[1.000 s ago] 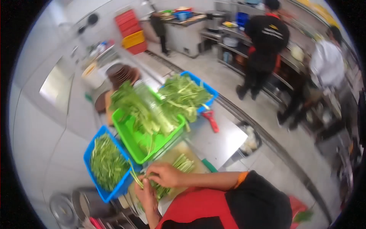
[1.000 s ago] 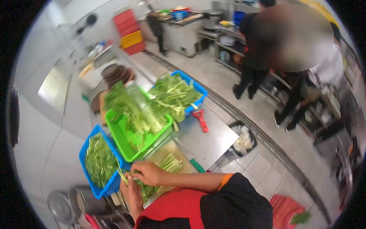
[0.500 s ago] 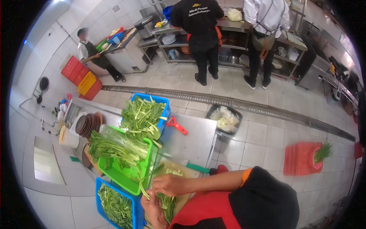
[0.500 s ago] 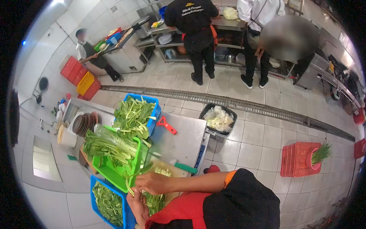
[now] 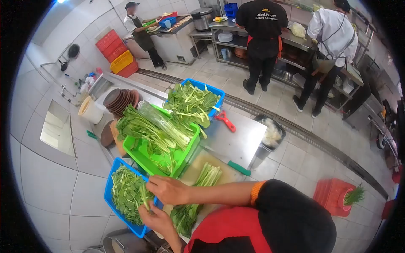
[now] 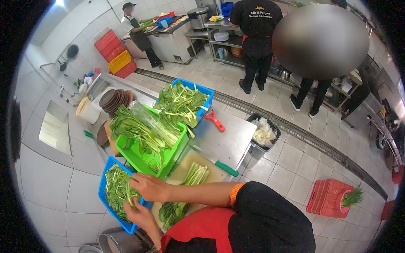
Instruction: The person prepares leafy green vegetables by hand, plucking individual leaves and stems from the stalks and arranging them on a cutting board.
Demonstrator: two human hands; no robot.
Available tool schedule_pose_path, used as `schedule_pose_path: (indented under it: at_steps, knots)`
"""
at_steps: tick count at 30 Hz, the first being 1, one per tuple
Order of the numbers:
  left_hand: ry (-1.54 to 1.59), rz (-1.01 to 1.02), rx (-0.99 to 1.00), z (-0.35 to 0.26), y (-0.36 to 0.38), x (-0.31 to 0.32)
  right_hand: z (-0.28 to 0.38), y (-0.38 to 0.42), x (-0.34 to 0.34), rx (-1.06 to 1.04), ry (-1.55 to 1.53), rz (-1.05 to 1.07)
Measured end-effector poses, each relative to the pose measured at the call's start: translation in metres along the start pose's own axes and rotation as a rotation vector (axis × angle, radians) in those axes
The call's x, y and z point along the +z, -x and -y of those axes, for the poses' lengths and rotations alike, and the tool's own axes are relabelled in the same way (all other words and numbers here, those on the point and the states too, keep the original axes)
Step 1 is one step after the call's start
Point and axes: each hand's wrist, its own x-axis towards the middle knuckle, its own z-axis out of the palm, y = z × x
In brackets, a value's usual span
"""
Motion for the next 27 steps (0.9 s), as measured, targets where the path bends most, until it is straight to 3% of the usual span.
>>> schedule_pose_path:
  at_steps: [3, 5, 6, 7, 8, 10, 12, 14, 15, 16, 17, 19, 21, 27]
  knots:
    - [0.033, -0.151, -0.024, 0.035, -0.037, -0.013, -0.003, -0.019, 0.031, -0.028, -0.075, 0.106]
    - [0.261, -0.139, -0.217, 0.080, -0.073, -0.009, -0.016, -0.022, 0.064, -0.047, -0.124, 0.296]
    - [0.266, -0.124, -0.175, 0.114, -0.086, 0.001, -0.019, -0.019, 0.077, -0.080, 0.012, 0.322]
    - [0.376, -0.064, -0.353, 0.138, -0.097, 0.012, -0.021, -0.012, 0.092, -0.048, 0.209, 0.388]
    - [0.526, -0.046, -0.774, 0.130, -0.102, 0.011, -0.013, -0.004, 0.094, 0.002, 0.181, 0.421]
    - [0.826, 0.033, -0.965, 0.170, -0.094, 0.016, -0.001, 0.007, 0.084, 0.007, 0.110, 0.392]
    - [1.077, -0.028, -0.921, 0.153, -0.066, 0.012, 0.010, 0.026, 0.075, -0.017, 0.020, 0.404]
    - [1.383, -0.137, -1.031, 0.140, -0.042, 0.020, 0.016, 0.033, 0.070, 0.162, -0.115, 0.402]
    - [1.490, -0.130, -0.988, 0.131, -0.032, 0.026, 0.022, 0.034, 0.068, 0.159, -0.117, 0.430]
    - [1.600, -0.121, -0.938, 0.121, -0.021, 0.032, 0.028, 0.034, 0.065, 0.311, -0.224, 0.467]
    - [1.629, -0.056, -0.946, 0.100, -0.014, 0.030, 0.032, 0.035, 0.063, 0.465, -0.326, 0.499]
    - [1.668, -0.002, -0.956, 0.071, -0.004, 0.026, 0.027, 0.041, 0.059, 0.394, -0.244, 0.473]
    - [1.772, 0.186, -0.783, 0.060, 0.001, 0.027, 0.025, 0.044, 0.046, 0.325, -0.168, 0.431]
    - [1.827, 0.164, -0.566, 0.066, -0.034, -0.003, 0.021, 0.087, -0.020, 0.621, -0.241, 0.379]
